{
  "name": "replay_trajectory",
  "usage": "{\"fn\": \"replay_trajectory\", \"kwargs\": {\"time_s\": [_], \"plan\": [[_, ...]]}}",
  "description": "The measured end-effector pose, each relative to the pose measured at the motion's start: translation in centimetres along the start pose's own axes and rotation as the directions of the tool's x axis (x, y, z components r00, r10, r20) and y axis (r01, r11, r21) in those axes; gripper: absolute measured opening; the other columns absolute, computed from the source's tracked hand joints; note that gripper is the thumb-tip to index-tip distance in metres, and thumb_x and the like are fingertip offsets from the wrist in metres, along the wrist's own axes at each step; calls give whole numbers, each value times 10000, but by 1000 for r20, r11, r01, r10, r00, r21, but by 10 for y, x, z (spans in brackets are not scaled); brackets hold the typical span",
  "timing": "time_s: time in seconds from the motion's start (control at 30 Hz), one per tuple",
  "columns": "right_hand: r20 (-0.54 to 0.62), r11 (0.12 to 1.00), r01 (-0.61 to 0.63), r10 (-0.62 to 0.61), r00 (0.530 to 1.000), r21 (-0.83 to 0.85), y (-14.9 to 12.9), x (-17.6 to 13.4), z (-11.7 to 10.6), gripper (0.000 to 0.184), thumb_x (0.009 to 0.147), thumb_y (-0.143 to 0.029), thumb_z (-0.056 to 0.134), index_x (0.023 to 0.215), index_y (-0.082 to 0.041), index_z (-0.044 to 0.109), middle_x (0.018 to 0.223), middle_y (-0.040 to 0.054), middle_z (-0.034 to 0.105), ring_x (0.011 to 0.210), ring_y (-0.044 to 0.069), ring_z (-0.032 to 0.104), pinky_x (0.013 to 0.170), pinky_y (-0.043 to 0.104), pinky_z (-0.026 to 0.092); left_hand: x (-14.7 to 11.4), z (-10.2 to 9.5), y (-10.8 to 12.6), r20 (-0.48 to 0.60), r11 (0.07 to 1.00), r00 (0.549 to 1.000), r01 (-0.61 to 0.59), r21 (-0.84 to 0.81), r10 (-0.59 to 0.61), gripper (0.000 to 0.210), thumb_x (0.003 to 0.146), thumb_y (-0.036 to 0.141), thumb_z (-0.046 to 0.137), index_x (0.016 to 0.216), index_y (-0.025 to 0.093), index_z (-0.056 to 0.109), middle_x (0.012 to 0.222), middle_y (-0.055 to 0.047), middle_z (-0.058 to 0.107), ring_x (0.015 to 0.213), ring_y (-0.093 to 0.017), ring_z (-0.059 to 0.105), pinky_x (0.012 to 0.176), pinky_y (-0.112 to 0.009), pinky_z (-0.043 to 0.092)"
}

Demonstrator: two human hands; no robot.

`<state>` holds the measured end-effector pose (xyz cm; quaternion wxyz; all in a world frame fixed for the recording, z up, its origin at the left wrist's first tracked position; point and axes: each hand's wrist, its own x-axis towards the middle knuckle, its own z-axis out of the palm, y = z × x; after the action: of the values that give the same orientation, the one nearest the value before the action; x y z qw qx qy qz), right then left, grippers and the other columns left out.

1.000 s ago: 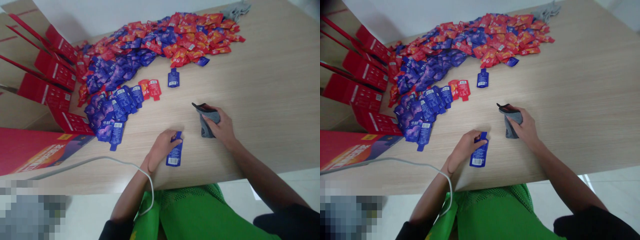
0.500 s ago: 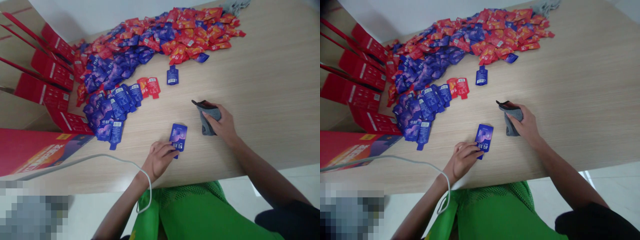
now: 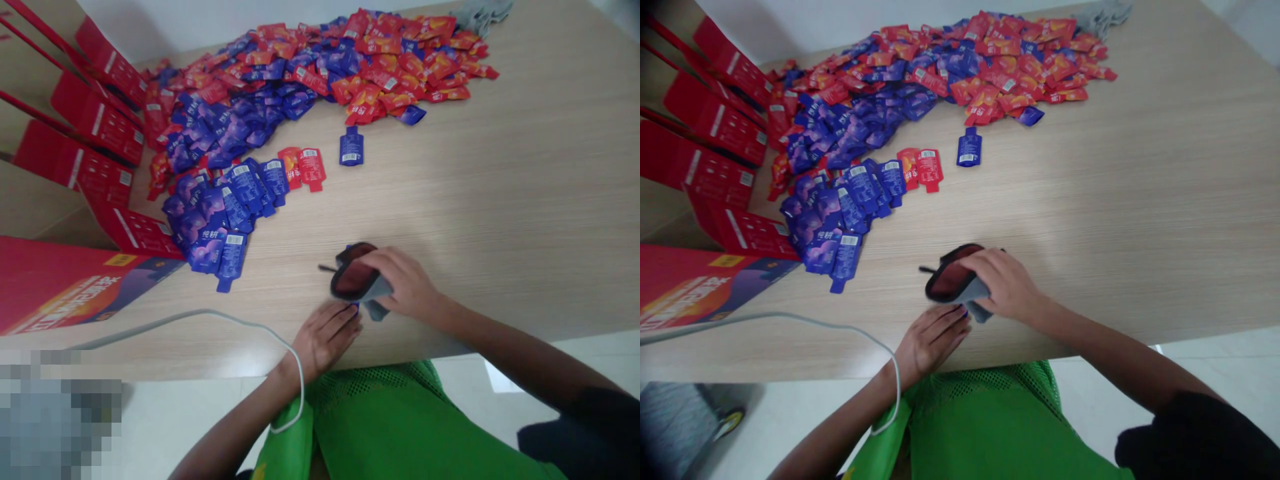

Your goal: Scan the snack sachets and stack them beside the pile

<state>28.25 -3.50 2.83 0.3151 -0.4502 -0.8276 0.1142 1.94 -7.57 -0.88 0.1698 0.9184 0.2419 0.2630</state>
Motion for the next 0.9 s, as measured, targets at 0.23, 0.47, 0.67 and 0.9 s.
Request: {"fn": "replay_trajectory", "kwargs": {"time_s": [0.23,0.47,0.67,0.9], "plan": [[226,979,120,-81,971,-164,23,20,33,467,893,-278,746,1333,-182,621,1230,119,720,1109,304,631,972,442,506,-3,0,1,19,998,1000,-24,54,23,298,1028,164,670,1326,152,683,1375,-85,721,1334,-237,657,1148,-414,562],[-74,975,-69,54,996,-210,38,56,-10,477,925,-270,686,1384,-193,582,1280,142,692,1154,328,624,999,478,507,-4,2,1,2,997,999,-35,63,35,306,1021,160,678,1327,145,680,1353,-76,734,1337,-235,658,1159,-410,558],[276,971,237,-217,936,-41,-16,14,21,457,911,-281,703,1354,-209,616,1211,91,724,1073,280,639,937,430,522,-5,2,0,-16,999,1000,3,32,-2,263,1022,154,662,1278,193,710,1227,-58,788,1115,-198,772,1021,-346,641],[198,977,33,10,980,-212,51,49,20,488,890,-267,747,1358,-196,626,1268,131,704,1156,317,625,1006,463,503,0,-3,4,-30,1000,1000,3,16,-3,266,1013,168,693,1279,171,708,1323,-69,750,1308,-219,679,1147,-389,569]]}}
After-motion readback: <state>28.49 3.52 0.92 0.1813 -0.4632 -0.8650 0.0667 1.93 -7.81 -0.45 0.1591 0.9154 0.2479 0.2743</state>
